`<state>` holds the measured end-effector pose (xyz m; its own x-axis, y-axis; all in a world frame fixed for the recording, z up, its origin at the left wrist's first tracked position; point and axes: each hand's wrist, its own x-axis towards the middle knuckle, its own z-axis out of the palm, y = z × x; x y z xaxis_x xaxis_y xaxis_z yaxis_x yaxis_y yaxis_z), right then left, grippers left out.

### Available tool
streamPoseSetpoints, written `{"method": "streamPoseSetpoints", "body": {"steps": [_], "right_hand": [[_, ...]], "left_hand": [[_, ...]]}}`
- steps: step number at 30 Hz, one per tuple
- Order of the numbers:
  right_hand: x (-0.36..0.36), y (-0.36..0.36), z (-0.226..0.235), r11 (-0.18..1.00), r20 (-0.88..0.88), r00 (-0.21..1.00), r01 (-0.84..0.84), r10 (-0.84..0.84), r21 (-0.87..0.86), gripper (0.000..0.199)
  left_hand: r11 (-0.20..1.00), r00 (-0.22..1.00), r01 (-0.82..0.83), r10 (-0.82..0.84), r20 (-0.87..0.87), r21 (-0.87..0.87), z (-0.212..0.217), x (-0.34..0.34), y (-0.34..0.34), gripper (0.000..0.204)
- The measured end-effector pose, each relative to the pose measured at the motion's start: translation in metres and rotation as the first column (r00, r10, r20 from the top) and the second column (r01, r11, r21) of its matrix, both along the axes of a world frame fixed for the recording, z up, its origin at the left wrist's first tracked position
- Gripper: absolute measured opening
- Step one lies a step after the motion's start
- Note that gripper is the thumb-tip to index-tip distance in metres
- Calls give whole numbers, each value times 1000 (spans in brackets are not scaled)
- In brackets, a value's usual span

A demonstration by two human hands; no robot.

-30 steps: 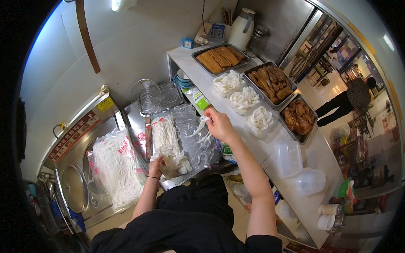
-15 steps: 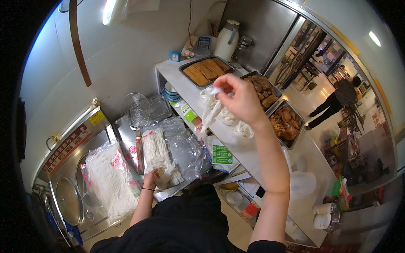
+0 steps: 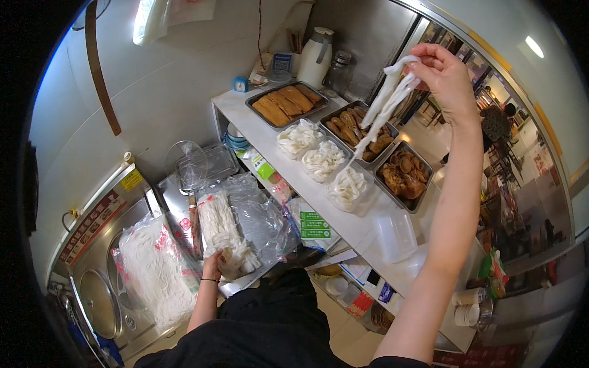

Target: The person repeatedly pulls bundles of white noodles from a large plastic bag, separates them, and places them into a clear plastic container on the counter. The task involves repetitive handling of the noodles to organize them into the container.

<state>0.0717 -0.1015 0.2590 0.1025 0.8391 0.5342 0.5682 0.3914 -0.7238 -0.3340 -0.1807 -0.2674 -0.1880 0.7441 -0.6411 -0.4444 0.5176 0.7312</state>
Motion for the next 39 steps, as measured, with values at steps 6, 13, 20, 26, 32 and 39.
{"method": "streamPoseSetpoints", "body": {"steps": [6, 13, 20, 26, 32, 39], "right_hand": [[38, 4, -18, 992, 16, 995, 104, -103, -69, 18], [72, 22, -112, 939, 174, 974, 193, -147, -284, 7], [78, 24, -183, 807, 290, 955, 224, -69, -546, 8], [86, 19, -181, 855, 246, 965, 201, -89, -478, 7], [71, 15, -154, 911, 173, 966, 243, -194, -332, 6], [77, 22, -120, 914, 14, 915, 403, -404, 33, 7]], "left_hand": [[1000, 999, -17, 17, 42, 0, 0, 4, 0, 16], [1000, 999, -10, 9, 46, 25, -9, 4, 4, 14], [999, 999, -14, 16, 52, -37, -10, -2, 2, 14], [999, 995, 3, 0, 97, -34, -12, -2, 3, 14], [1000, 994, -8, 11, 104, -26, -30, -4, 5, 10], [999, 990, 1, 5, 142, -42, -21, -1, 5, 11]]}}
